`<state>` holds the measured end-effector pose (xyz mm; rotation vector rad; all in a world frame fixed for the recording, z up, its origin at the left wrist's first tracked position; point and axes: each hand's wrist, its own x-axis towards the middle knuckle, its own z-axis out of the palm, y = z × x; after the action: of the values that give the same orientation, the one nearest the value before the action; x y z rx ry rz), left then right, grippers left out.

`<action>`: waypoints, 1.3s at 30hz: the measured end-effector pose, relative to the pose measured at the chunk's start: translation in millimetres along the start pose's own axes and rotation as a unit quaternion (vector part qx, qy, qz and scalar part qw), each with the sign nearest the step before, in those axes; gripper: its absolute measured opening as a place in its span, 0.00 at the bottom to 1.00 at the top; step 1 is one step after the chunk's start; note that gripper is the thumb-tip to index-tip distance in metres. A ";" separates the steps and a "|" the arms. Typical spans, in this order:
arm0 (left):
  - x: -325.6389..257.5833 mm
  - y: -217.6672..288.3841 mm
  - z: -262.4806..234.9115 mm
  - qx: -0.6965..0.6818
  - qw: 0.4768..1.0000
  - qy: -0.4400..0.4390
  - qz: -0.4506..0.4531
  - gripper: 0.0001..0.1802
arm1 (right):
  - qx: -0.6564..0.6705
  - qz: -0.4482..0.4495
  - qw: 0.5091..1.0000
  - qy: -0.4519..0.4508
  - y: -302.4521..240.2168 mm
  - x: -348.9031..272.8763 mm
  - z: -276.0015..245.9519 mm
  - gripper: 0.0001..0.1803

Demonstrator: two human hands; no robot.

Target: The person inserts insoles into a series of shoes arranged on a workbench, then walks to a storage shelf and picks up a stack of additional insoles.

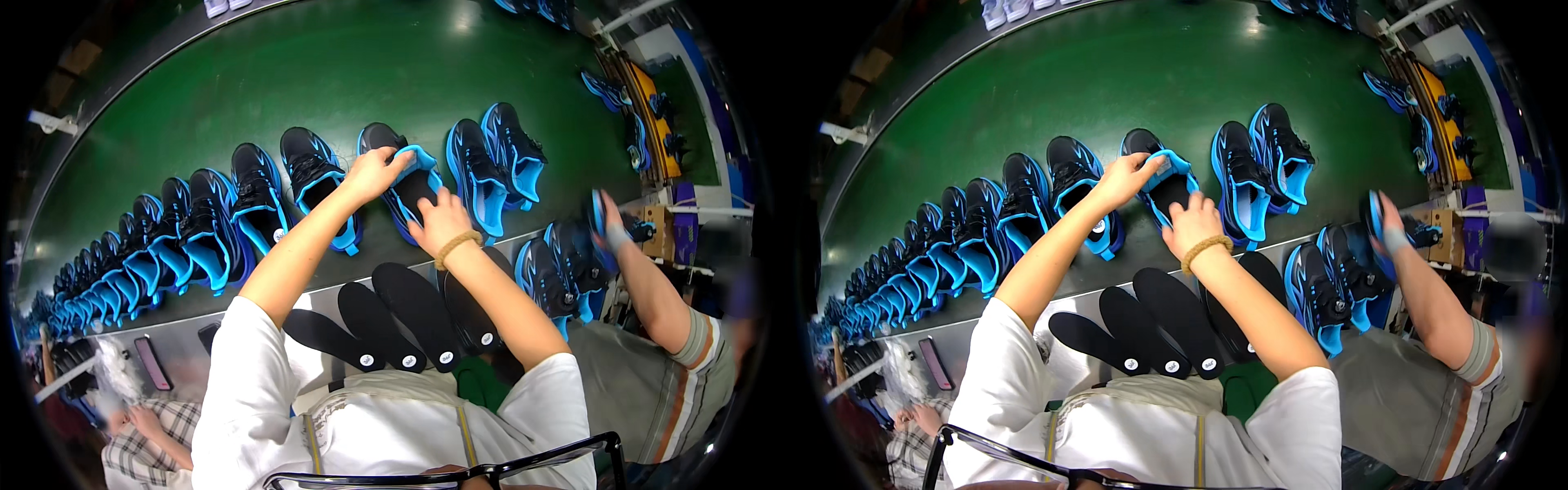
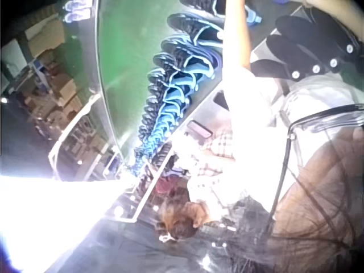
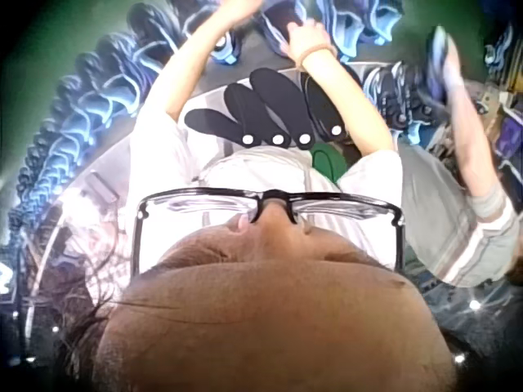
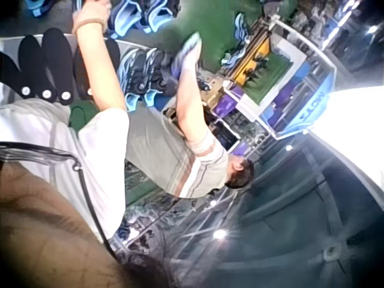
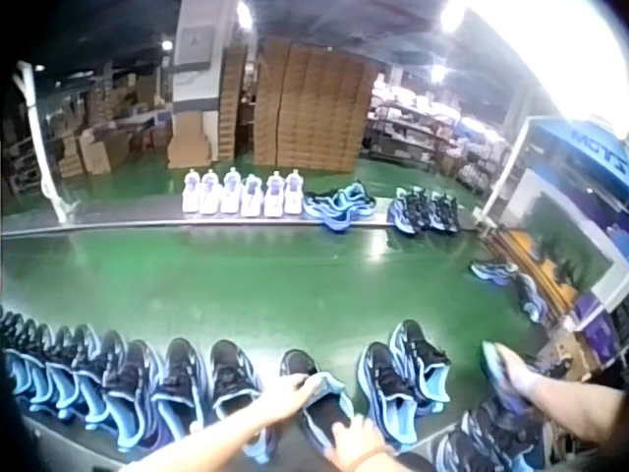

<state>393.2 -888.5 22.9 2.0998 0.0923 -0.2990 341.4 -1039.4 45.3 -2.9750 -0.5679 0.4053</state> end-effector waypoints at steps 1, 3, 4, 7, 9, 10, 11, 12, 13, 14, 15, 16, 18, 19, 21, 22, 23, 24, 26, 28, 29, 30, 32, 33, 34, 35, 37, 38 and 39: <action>0.2 0.7 -2.8 -0.014 1.000 -0.011 -0.011 0.30 | -0.036 0.021 0.995 -0.088 -0.2 -0.2 -12.3 0.19; 3.4 4.2 -5.6 -0.040 0.998 -0.040 -0.023 0.30 | -0.046 -0.020 0.983 -0.179 14.0 12.2 -12.6 0.19; 6.4 -1.9 -1.9 -0.021 0.999 -0.038 -0.005 0.29 | -0.018 -0.050 0.979 -0.198 22.1 19.7 -14.8 0.17; 8.6 -6.0 -5.5 -0.028 0.997 -0.069 -0.013 0.29 | 0.034 -0.105 0.975 -0.192 26.8 30.6 -19.4 0.10; 5.2 -0.6 -4.7 -0.044 0.997 -0.061 0.001 0.27 | 0.010 -0.130 0.982 -0.139 28.3 31.5 7.1 0.08; 5.2 -0.1 -5.2 -0.044 0.997 -0.068 0.001 0.26 | 0.015 -0.151 0.984 -0.095 27.7 33.2 18.5 0.08; 6.0 0.7 -6.3 -0.043 0.996 -0.073 0.002 0.25 | 0.023 -0.160 0.985 -0.067 28.9 37.3 29.6 0.08; 6.4 1.6 -6.0 -0.038 0.996 -0.075 0.003 0.25 | 0.031 -0.166 0.985 -0.040 30.4 40.6 38.8 0.08; 6.9 2.7 -5.3 -0.033 0.996 -0.078 0.005 0.25 | 0.038 -0.172 0.984 -0.012 32.9 42.6 47.1 0.08; 5.8 -0.2 -4.9 -0.028 0.996 -0.080 0.001 0.24 | 0.012 -0.143 0.989 -0.032 27.2 42.3 47.2 0.08; 6.4 -4.2 -4.2 -0.026 0.996 -0.082 0.008 0.24 | -0.008 -0.144 0.988 -0.060 24.7 42.4 45.2 0.09; 8.0 -8.8 -3.9 -0.024 0.996 -0.085 0.014 0.24 | -0.029 -0.145 0.985 -0.088 22.5 43.2 42.2 0.09; 9.7 -10.9 -3.6 -0.025 0.996 -0.083 0.035 0.22 | -0.087 -0.132 0.969 -0.190 16.6 48.8 27.0 0.11; 9.8 -12.1 -3.4 -0.029 0.995 -0.087 0.035 0.22 | -0.114 -0.108 0.964 -0.213 18.5 54.9 36.9 0.12; 10.1 -8.0 -4.5 -0.037 0.994 -0.097 0.039 0.22 | -0.153 -0.064 0.955 -0.246 24.0 64.5 57.9 0.14; 9.8 -6.9 -5.4 -0.041 0.994 -0.100 0.032 0.21 | -0.165 -0.049 0.951 -0.259 23.1 68.1 63.3 0.15; 9.5 -5.8 -7.1 -0.046 0.994 -0.101 0.024 0.21 | -0.162 -0.043 0.951 -0.261 17.7 70.4 60.5 0.15; 9.3 -5.4 -7.6 -0.050 0.993 -0.102 0.016 0.20 | -0.160 -0.037 0.951 -0.263 13.0 72.6 57.3 0.15; 9.5 -10.1 0.0 -0.057 0.998 -0.026 0.025 0.19 | -0.275 -0.148 0.894 -0.320 5.0 76.6 43.7 0.14; 10.6 -12.1 9.3 -0.014 0.997 0.065 0.042 0.18 | -0.321 -0.220 0.857 -0.338 6.6 83.3 43.5 0.13; 10.1 -8.7 14.6 0.031 0.991 0.115 0.055 0.18 | -0.312 -0.235 0.858 -0.332 9.8 87.1 45.9 0.13; 10.2 -5.9 18.8 0.075 0.981 0.164 0.068 0.18 | -0.303 -0.249 0.860 -0.327 14.5 88.2 47.8 0.13; 12.9 -11.3 22.0 0.235 0.934 0.180 0.199 0.18 | -0.272 -0.314 0.869 -0.268 20.0 75.4 36.9 0.13; 13.6 -11.8 24.1 0.310 0.895 0.185 0.263 0.18 | -0.256 -0.344 0.871 -0.240 25.2 65.4 29.3 0.14; 13.3 -12.5 26.2 0.366 0.859 0.198 0.297 0.18 | -0.156 -0.355 0.898 -0.209 39.4 57.8 37.4 0.18; 12.3 -11.6 27.4 0.395 0.858 0.168 0.282 0.18 | -0.144 -0.320 0.893 -0.282 36.0 53.2 25.7 0.21; 10.0 -7.0 26.0 0.451 0.850 0.103 0.254 0.18 | -0.116 -0.243 0.866 -0.421 22.1 46.0 -6.9 0.26; 9.3 4.6 22.3 0.464 0.850 0.051 0.244 0.18 | -0.095 -0.211 0.903 -0.362 27.5 36.8 7.3 0.31; 9.8 6.3 25.4 0.475 0.846 0.042 0.238 0.18 | -0.085 -0.195 0.934 -0.286 25.3 31.9 17.5 0.33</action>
<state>399.4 -914.0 13.2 3.0097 -0.6516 0.0938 374.1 -1050.4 17.4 -2.7569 -1.2733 1.2434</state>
